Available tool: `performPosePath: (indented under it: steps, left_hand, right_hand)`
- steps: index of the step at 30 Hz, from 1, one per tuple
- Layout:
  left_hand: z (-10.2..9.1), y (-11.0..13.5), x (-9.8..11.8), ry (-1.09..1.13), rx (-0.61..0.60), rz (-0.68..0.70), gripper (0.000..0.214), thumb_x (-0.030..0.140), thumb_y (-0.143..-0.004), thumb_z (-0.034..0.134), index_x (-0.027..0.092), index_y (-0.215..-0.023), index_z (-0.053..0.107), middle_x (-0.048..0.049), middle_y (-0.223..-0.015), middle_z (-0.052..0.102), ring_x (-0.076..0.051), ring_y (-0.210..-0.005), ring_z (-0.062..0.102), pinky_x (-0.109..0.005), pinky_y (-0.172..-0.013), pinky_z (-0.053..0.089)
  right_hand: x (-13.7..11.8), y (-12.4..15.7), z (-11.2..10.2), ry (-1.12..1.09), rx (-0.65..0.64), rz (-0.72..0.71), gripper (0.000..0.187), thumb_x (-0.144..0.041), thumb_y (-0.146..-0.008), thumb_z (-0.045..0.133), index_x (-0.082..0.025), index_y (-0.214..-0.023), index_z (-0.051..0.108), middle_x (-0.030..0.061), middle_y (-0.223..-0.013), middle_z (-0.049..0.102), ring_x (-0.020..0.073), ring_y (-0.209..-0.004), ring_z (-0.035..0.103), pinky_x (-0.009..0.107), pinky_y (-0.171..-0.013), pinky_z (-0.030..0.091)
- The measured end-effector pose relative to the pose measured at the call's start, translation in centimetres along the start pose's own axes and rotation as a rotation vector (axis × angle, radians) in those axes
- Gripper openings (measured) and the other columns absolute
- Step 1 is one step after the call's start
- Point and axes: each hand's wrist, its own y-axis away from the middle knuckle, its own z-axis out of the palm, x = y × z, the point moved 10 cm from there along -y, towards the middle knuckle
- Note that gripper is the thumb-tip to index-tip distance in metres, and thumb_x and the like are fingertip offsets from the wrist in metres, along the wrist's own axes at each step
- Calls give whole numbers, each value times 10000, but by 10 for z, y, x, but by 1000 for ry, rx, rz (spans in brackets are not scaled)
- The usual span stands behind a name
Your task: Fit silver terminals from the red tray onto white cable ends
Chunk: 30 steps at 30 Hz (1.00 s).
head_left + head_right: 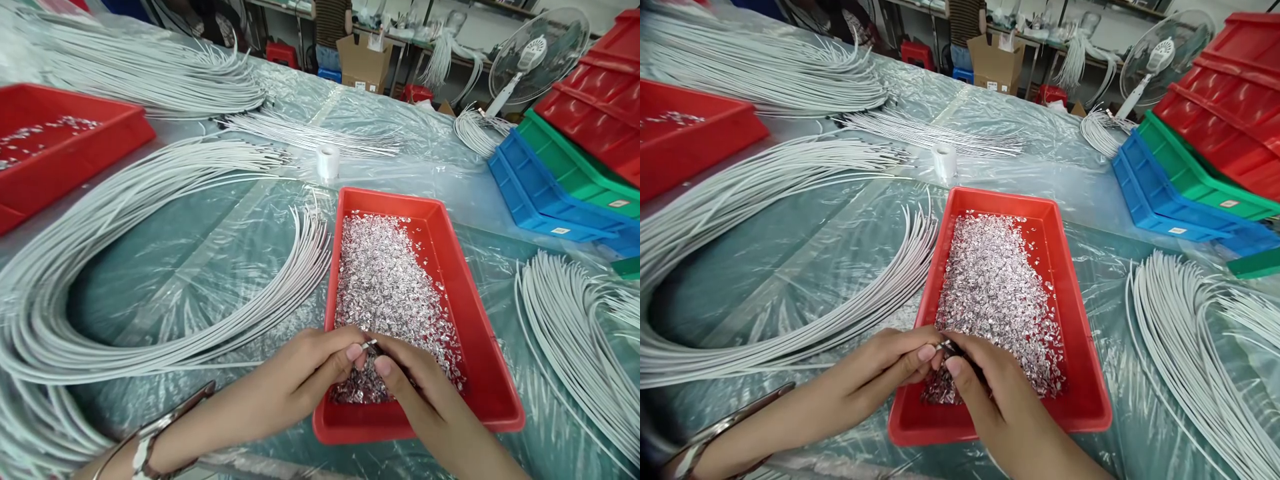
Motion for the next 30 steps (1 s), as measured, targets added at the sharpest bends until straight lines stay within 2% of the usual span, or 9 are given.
performPosePath:
  steps: [4, 7, 11, 17, 23, 27, 30]
  left_hand:
    - [0, 0, 2, -95, 13, 28, 245, 239, -990, 339, 183, -778, 447, 56, -650, 408, -92, -583, 390, -212, -556, 298]
    - [-1, 0, 3, -143, 29, 42, 241, 213, -984, 350, 187, -754, 421, 63, -636, 394, -86, -564, 373, -207, -548, 288]
    - [1, 0, 2, -182, 26, 44, 224, 200, -984, 344, 193, -776, 427, 65, -637, 408, -85, -556, 380, -207, -549, 290]
    - [4, 4, 0, -155, 9, 55, 226, 225, -989, 321, 195, -812, 458, 40, -682, 487, -104, -600, 456, -232, -570, 308]
    - [1, 6, -2, -86, 18, 33, 246, 242, -993, 323, 198, -771, 420, 45, -671, 455, -100, -604, 431, -220, -574, 321]
    - [-3, 4, -3, -45, 29, 11, 244, 260, -993, 326, 192, -796, 454, 41, -683, 455, -101, -617, 423, -211, -571, 332]
    - [-3, 3, -4, -49, 27, -14, 259, 265, -992, 326, 185, -799, 478, 43, -666, 444, -99, -600, 409, -209, -560, 330]
  right_hand:
    - [-4, 0, 0, -43, -12, -17, 330, -253, -947, 454, -334, -1253, 550, -12, -1174, 669, 161, -1132, 588, 262, -916, 491]
    - [-3, 0, 3, -61, -21, -25, 326, -252, -942, 457, -294, -1248, 560, 16, -1162, 673, 161, -1102, 604, 263, -905, 498]
    - [6, 1, 3, -58, -5, 39, 326, -279, -933, 473, -241, -1243, 567, 55, -1159, 670, 173, -1072, 616, 296, -924, 488]
    - [-4, -1, 4, -77, -38, 15, 333, -312, -946, 441, -276, -1250, 570, 48, -1082, 694, 197, -1058, 621, 296, -853, 524]
    - [13, 10, 2, -32, -73, 192, 356, -435, -944, 418, -287, -1198, 618, 49, -875, 693, 171, -726, 647, 287, -670, 553]
    - [25, 14, -3, -27, -48, 270, 391, -462, -943, 397, -261, -1194, 620, 60, -847, 666, 185, -804, 643, 285, -664, 550]
    - [22, 9, -9, -39, 13, 215, 342, -422, -923, 455, -255, -1169, 623, 54, -851, 669, 194, -860, 646, 280, -675, 546]
